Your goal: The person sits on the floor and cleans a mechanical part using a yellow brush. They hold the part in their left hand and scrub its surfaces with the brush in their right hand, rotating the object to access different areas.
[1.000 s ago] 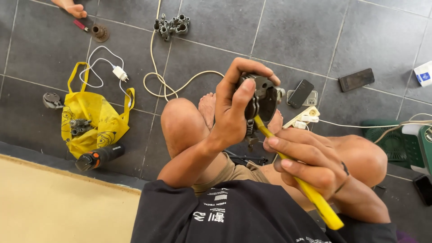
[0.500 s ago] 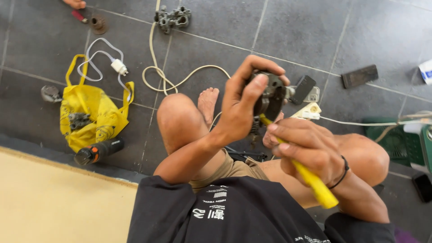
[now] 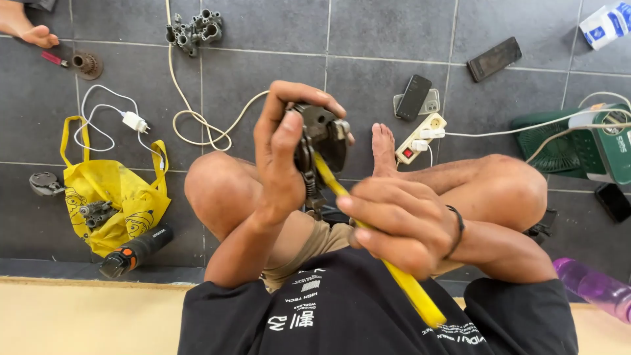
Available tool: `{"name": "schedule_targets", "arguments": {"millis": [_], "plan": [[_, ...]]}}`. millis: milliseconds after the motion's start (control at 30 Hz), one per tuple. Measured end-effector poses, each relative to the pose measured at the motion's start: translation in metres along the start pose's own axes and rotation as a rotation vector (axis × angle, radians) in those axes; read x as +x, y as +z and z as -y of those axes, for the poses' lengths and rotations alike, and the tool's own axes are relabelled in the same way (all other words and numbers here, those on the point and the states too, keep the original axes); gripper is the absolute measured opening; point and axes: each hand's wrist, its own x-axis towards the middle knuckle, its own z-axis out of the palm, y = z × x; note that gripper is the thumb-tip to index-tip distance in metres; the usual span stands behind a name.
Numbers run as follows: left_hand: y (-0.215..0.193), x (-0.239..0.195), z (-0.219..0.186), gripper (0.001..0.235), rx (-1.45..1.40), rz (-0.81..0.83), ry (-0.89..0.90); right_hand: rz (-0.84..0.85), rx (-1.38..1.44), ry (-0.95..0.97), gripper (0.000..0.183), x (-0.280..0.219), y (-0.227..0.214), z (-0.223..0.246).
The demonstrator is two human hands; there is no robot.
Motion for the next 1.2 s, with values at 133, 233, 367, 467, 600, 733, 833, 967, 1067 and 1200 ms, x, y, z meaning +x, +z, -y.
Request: {"name": "schedule_targets", "arguments": {"millis": [133,233,367,467,600,733,833,967,1067,1200], "plan": [[0.001,-0.001,0.003,0.031,-0.026,0.010,-0.032,0.020,-0.029,0.042,0.017,0.005,0.010,-0.006],[-0.001,0.000,0.001,0.033,-0.028,0.008,-0.030,-0.022,-0.034,-0.062,0.017,0.014,0.001,-0.002],[-0.003,-0.001,-0.002,0.036,-0.044,0.014,-0.009,0.037,0.052,-0.009,0.017,0.001,0.007,-0.005],[-0.003,-0.001,0.000,0.032,-0.042,0.015,-0.051,0.017,0.003,0.002,0.009,0.011,0.004,-0.004],[-0.003,0.000,-0.001,0.034,-0.011,0.014,-0.007,-0.101,0.003,-0.026,0.020,0.007,0.005,0.000],[-0.002,-0.002,0.003,0.031,-0.009,0.022,-0.057,-0.009,0.030,0.065,0.017,0.009,-0.001,-0.001],[-0.002,-0.001,0.004,0.032,-0.043,0.023,-0.047,0.018,0.028,-0.012,0.021,0.006,-0.006,0.004],[0.000,0.000,0.003,0.030,-0.044,0.031,-0.066,0.035,0.030,0.122,0.011,0.012,0.002,-0.001],[0.000,0.000,0.001,0.032,-0.046,0.022,-0.079,-0.081,-0.030,-0.060,0.019,0.010,0.001,-0.001],[-0.001,0.001,0.004,0.030,-0.017,0.006,-0.074,-0.003,0.016,0.062,0.011,0.009,0.007,-0.008]]}}
